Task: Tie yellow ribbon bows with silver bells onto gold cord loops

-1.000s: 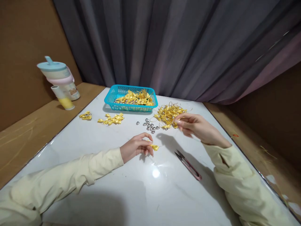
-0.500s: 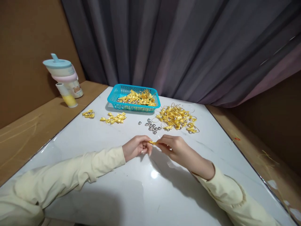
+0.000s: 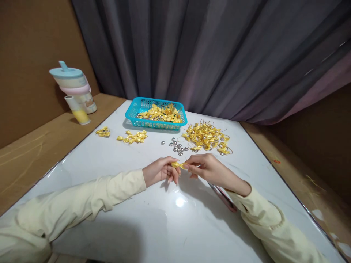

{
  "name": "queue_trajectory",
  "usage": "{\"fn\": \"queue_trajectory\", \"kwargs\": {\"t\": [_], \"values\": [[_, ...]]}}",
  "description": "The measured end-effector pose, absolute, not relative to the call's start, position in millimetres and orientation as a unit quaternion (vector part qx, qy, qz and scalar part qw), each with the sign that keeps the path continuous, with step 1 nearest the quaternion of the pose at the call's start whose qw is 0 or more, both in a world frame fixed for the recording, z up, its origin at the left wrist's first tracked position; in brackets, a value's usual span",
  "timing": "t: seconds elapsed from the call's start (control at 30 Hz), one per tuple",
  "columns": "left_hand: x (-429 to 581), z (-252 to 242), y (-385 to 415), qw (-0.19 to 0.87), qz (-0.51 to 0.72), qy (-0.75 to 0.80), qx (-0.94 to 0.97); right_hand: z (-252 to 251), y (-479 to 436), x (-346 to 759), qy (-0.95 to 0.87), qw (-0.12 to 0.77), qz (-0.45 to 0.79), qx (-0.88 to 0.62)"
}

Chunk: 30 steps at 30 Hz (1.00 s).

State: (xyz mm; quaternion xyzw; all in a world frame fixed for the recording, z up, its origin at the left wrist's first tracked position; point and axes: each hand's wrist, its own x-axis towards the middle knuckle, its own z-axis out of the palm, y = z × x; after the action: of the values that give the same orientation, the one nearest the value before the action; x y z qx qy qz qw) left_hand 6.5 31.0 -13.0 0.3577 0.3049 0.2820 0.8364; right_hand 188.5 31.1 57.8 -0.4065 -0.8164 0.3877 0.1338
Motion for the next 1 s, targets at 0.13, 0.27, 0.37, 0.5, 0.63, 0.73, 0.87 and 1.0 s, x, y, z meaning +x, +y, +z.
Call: {"fn": "queue_trajectory", "kwargs": {"t": [0.13,0.27,0.37,0.5,0.63,0.73,0.87,1.0], "values": [[6.7,-9.3,29.1,0.828,0.292,0.297,0.375,58.0,32.0,190.6,-0.891,0.158,0.253,-0.343],[6.9,-6.1,26.6,0.816,0.302,0.299,0.393,63.1,38.9,203.5,-0.888,0.204,0.224,-0.346],[8.0,-6.5,24.4,0.808,0.284,0.293,0.426,71.5,42.1,215.1,-0.843,0.253,0.263,-0.395],[10.8,-9.8,19.2,0.78,0.279,0.292,0.477,78.1,43.8,222.1,-0.77,0.317,0.339,-0.439],[12.3,-12.0,12.0,0.737,0.303,0.296,0.526,70.8,55.8,222.9,-0.716,0.349,0.378,-0.472],[12.0,-11.9,8.4,0.72,0.308,0.289,0.551,61.9,72.4,220.3,-0.74,0.268,0.357,-0.503],[11.1,-11.9,8.3,0.721,0.288,0.279,0.564,57.8,91.5,205.5,-0.808,0.089,0.294,-0.503],[10.4,-14.0,8.9,0.716,0.27,0.274,0.583,59.6,102.6,183.2,-0.829,-0.021,0.257,-0.497]]}}
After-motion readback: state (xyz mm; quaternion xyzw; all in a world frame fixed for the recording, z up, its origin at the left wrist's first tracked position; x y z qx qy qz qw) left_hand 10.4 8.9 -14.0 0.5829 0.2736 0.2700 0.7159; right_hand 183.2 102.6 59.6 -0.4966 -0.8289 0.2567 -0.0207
